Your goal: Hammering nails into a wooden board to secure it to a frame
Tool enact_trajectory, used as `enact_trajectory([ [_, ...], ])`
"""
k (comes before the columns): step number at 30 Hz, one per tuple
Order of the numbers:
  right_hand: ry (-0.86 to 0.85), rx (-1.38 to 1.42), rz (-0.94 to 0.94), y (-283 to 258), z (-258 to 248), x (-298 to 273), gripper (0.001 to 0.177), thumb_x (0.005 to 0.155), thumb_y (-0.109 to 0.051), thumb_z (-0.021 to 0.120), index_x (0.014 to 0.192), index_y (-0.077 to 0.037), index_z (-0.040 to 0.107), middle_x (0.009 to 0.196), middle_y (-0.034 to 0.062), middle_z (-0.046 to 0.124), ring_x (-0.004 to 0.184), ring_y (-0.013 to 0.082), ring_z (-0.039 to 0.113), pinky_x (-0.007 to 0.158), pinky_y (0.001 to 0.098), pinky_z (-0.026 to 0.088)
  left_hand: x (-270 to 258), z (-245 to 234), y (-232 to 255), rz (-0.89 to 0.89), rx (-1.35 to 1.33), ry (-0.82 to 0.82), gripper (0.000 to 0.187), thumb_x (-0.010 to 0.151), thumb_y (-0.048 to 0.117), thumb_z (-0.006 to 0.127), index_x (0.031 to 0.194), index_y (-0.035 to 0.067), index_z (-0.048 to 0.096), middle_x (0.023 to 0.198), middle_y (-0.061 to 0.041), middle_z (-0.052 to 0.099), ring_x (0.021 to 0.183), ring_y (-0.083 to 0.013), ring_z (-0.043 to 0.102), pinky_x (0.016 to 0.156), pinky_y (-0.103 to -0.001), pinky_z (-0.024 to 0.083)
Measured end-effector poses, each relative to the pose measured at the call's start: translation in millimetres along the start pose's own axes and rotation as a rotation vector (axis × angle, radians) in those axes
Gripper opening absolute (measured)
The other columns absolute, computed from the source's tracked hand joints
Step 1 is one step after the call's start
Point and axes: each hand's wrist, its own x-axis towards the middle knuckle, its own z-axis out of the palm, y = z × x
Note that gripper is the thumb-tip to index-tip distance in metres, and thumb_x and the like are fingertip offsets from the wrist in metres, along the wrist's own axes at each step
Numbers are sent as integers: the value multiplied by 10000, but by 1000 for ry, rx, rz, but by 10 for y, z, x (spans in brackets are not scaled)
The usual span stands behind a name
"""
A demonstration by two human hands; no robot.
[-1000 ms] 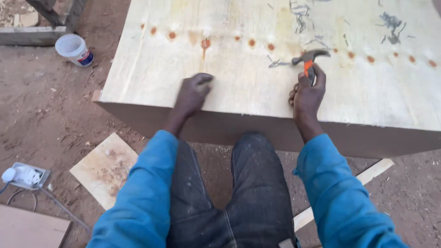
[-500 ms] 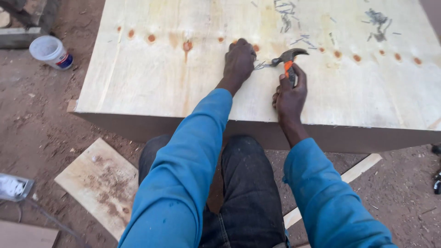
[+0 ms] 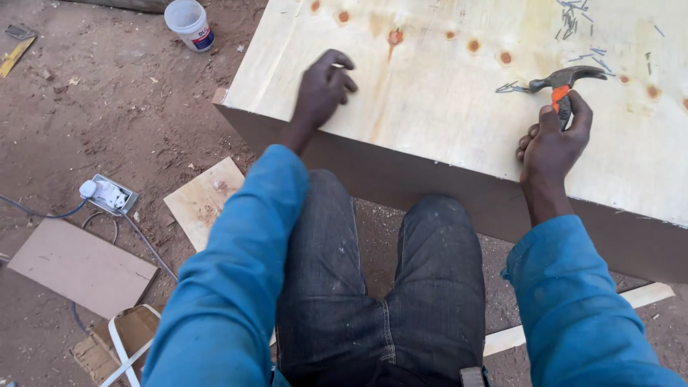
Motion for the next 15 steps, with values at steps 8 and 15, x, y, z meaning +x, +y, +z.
enact_trajectory([
  [8,-20,14,-2,-11,0,-68,378,969,-123,442,1345,-145,398,788,-31,489,511,16,414,391,187,339,-339,-528,30,17,71,95,142,889,38,482,1002,54,567,927,-75,707,770,-108,612,693,-234,505],
  [15,-22,-41,-5,-19,23,-103,378,981,-130,438,1356,-154,393,793,-36,486,511,16,416,386,191,333,-529,-679,-11,65,259,150,76,842,83,636,874,82,705,848,-43,647,722,-117,548,650,-247,457],
])
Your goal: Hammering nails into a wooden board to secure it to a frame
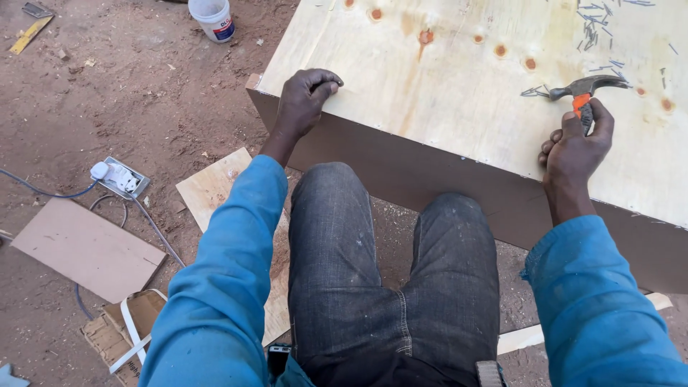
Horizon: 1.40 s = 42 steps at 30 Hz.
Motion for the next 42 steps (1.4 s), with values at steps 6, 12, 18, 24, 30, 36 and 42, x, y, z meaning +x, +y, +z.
enact_trajectory([
  [6,-64,-45,-201,-77,207,-397,361,1052,-100,433,1399,-104,334,836,-21,445,520,27,394,373,189,346,-151,-31,60,-42,-90,14,74,846,27,603,842,46,675,878,-53,640,781,-123,637,709,-251,516],
  [12,-379,-155,-358,-147,646,-935,438,1004,-84,525,1411,-141,375,840,8,484,524,77,451,357,213,375,-162,-36,30,-14,-47,-49,81,878,71,607,869,94,684,1021,-59,565,928,-164,569,825,-289,523],
  [18,-505,-228,-661,-609,1023,-1379,431,980,-31,554,1380,-32,391,1252,162,560,901,161,567,781,288,489,-168,-97,73,-25,-75,-130,72,877,58,615,834,73,671,1044,-73,543,925,-178,586,846,-301,546],
  [24,-529,-257,-740,-760,1131,-1469,434,985,-78,577,1374,-33,391,1279,188,589,786,141,580,684,273,495,-160,-115,-9,21,-36,-145,68,857,64,635,865,93,696,1051,-55,562,960,-166,554,847,-288,512],
  [30,-534,-252,-774,-817,1172,-1479,448,1007,-126,594,1395,-46,386,1196,155,624,711,105,517,627,246,453,-160,-124,-19,62,-51,-162,84,862,38,620,863,79,693,1040,-61,588,962,-165,539,821,-278,502],
  [36,-533,-243,-804,-869,1212,-1506,442,1019,-116,592,1403,-45,384,1255,150,591,744,113,502,678,251,451,-178,-120,1,66,-6,-144,88,853,58,617,880,88,695,1051,-52,597,987,-170,534,865,-305,500],
  [42,-517,-268,-766,-881,1186,-1558,444,996,-66,582,1389,0,387,1368,205,520,1008,222,594,890,319,503,-226,-71,1,75,-40,-119,108,849,73,598,880,78,702,1059,-20,676,1087,-182,459,925,-327,453],
])
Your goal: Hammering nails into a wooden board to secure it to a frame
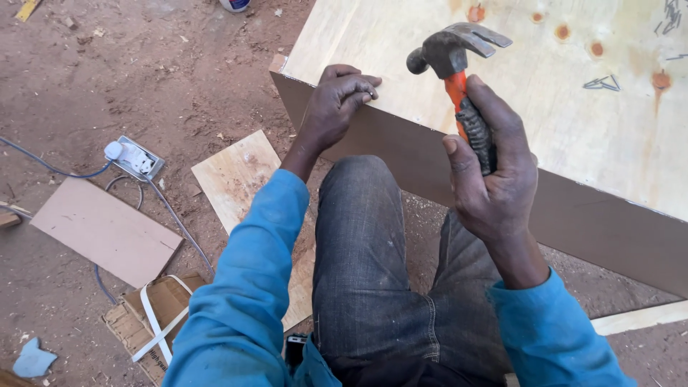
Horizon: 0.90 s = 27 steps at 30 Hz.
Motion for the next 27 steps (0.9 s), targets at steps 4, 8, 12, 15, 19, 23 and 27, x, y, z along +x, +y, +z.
enact_trajectory([
  [4,8,3,21,-10,-25,-5,437,1004,-60,577,1389,8,383,1334,202,523,973,204,564,895,318,486,4,-14,-20,6,-20,4,117,863,56,592,895,75,702,1023,-48,619,1035,-176,496,882,-314,479],
  [8,25,5,-12,-7,-47,-13,416,1029,-79,557,1391,1,370,1376,202,488,1096,240,538,981,345,467,-21,18,2,18,-78,30,105,869,12,588,833,66,670,1029,-61,561,982,-174,560,882,-303,511],
  [12,20,3,-45,-24,-47,2,418,1036,-72,556,1403,-12,365,1397,202,484,1113,236,563,995,343,482,-8,18,-15,32,-61,38,109,862,19,588,851,62,687,1021,-56,557,980,-168,527,882,-300,501],
  [15,14,-5,-49,-48,-27,-3,421,1036,-95,555,1403,-15,365,1398,205,485,1148,254,571,1019,355,490,-18,10,9,20,-81,33,108,862,9,580,841,59,673,1032,-60,550,971,-167,554,872,-299,511],
  [19,2,-9,-51,-39,-14,-2,435,1036,-100,568,1411,-22,362,1400,197,488,1111,232,580,990,332,502,-9,16,-13,48,-33,39,118,863,20,585,857,68,692,994,-45,578,973,-158,510,859,-296,489],
  [23,5,19,-51,-20,7,7,439,1042,-86,578,1422,-30,366,1366,181,529,920,155,544,849,282,484,-11,11,-36,43,-59,22,110,863,10,580,840,67,671,1033,-62,570,1003,-180,536,898,-317,495],
  [27,7,30,-60,-29,41,25,441,1052,-93,582,1431,-55,360,1431,170,494,1076,199,589,960,309,503,-6,12,-45,52,-66,19,119,856,1,569,837,60,670,1037,-70,571,1012,-186,537,897,-318,491],
])
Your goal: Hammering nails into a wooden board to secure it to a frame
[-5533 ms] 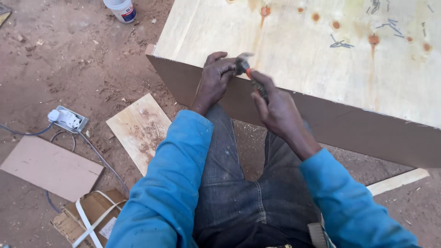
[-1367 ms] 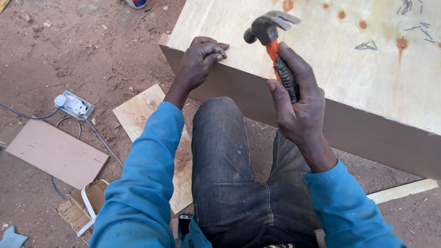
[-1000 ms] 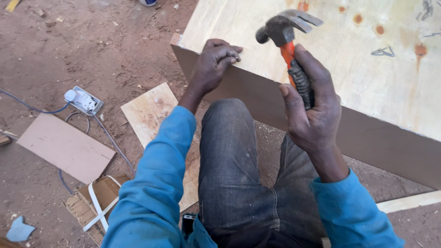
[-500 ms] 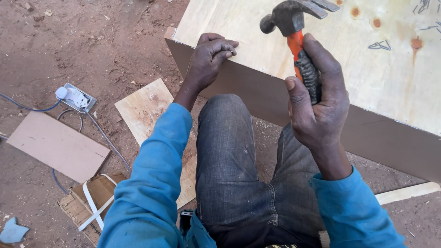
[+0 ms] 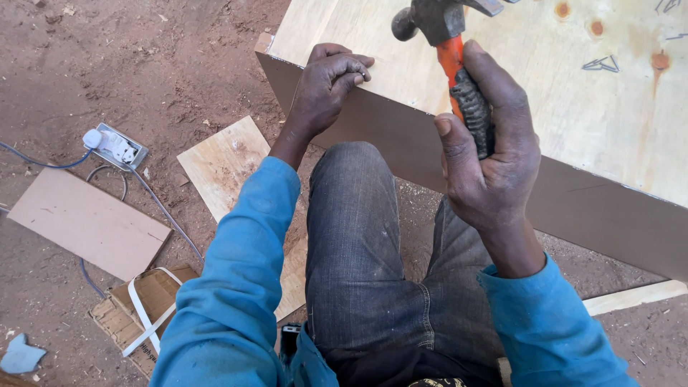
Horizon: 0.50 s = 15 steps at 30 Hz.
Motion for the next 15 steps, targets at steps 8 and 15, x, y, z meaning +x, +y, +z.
enact_trajectory([
  [8,-195,-32,187,552,423,31,463,1012,-100,558,1420,-185,357,880,43,552,547,102,465,411,247,332,-2,7,-48,47,114,21,87,862,62,613,868,91,695,966,-27,620,995,-178,471,832,-314,451],
  [15,-16,15,-43,147,231,53,448,1089,-141,558,1464,-134,313,1436,113,508,856,136,569,803,282,505,4,-3,-69,54,98,6,104,831,27,621,881,70,702,998,-30,644,997,-170,484,857,-302,470],
])
